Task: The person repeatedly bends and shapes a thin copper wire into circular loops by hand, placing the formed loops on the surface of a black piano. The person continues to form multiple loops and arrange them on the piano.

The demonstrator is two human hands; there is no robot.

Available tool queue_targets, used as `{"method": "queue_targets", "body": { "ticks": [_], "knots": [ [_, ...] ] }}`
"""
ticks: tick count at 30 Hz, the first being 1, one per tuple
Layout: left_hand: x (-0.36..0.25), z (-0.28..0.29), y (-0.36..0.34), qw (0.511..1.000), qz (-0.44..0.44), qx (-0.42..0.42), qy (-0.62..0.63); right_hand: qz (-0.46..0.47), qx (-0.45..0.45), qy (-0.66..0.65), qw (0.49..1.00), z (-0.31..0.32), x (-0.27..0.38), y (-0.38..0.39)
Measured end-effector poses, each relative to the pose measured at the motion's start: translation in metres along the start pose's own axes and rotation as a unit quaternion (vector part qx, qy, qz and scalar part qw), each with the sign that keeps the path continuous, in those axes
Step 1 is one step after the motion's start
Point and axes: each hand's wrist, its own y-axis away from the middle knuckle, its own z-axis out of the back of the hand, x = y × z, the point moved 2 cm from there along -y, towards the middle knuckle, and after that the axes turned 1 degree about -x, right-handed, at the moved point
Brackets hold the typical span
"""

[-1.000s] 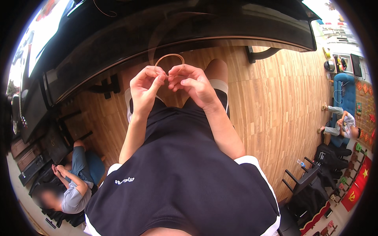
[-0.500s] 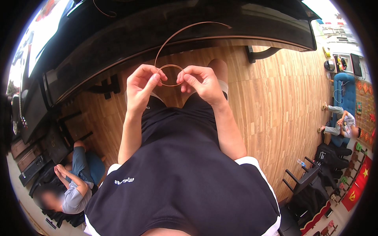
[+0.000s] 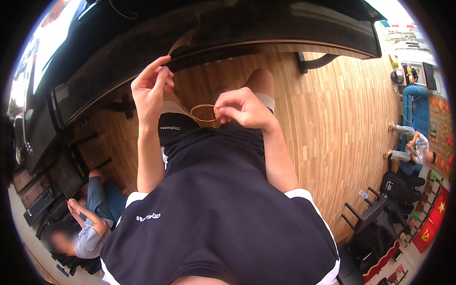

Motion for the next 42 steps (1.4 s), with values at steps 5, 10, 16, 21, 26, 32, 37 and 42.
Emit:
{"method": "queue_targets", "body": {
  "ticks": [5, 10, 16, 21, 26, 32, 37, 42],
  "knots": [
    [0.003, 0.017, 0.005, 0.972, -0.034, 0.027, -0.229, 0.043, -0.051, -0.017, 0.998, 0.008, 0.004, 0.002],
    [0.001, 0.019, 0.010, 0.952, -0.079, 0.050, -0.290, 0.040, -0.081, -0.021, 0.996, 0.011, 0.002, -0.002],
    [0.009, 0.008, 0.021, 0.975, -0.025, 0.119, -0.186, -0.053, -0.083, -0.068, 0.993, 0.002, -0.008, -0.008],
    [0.002, -0.009, 0.030, 0.975, 0.015, 0.183, -0.128, -0.118, -0.109, -0.079, 0.984, -0.005, -0.013, -0.012],
    [-0.008, -0.020, 0.036, 0.954, -0.066, 0.263, -0.129, -0.113, -0.105, -0.116, 0.981, -0.006, -0.014, -0.013],
    [0.010, -0.019, 0.035, 0.969, -0.114, 0.186, -0.117, -0.105, -0.109, -0.083, 0.985, -0.006, -0.017, -0.013],
    [0.013, -0.009, 0.035, 0.998, 0.012, 0.067, 0.010, -0.119, -0.126, -0.024, 0.985, -0.003, -0.020, -0.011],
    [0.015, 0.011, 0.030, 0.998, 0.033, 0.034, 0.030, -0.081, -0.150, -0.005, 0.985, 0.001, -0.024, -0.007]
  ]
}}
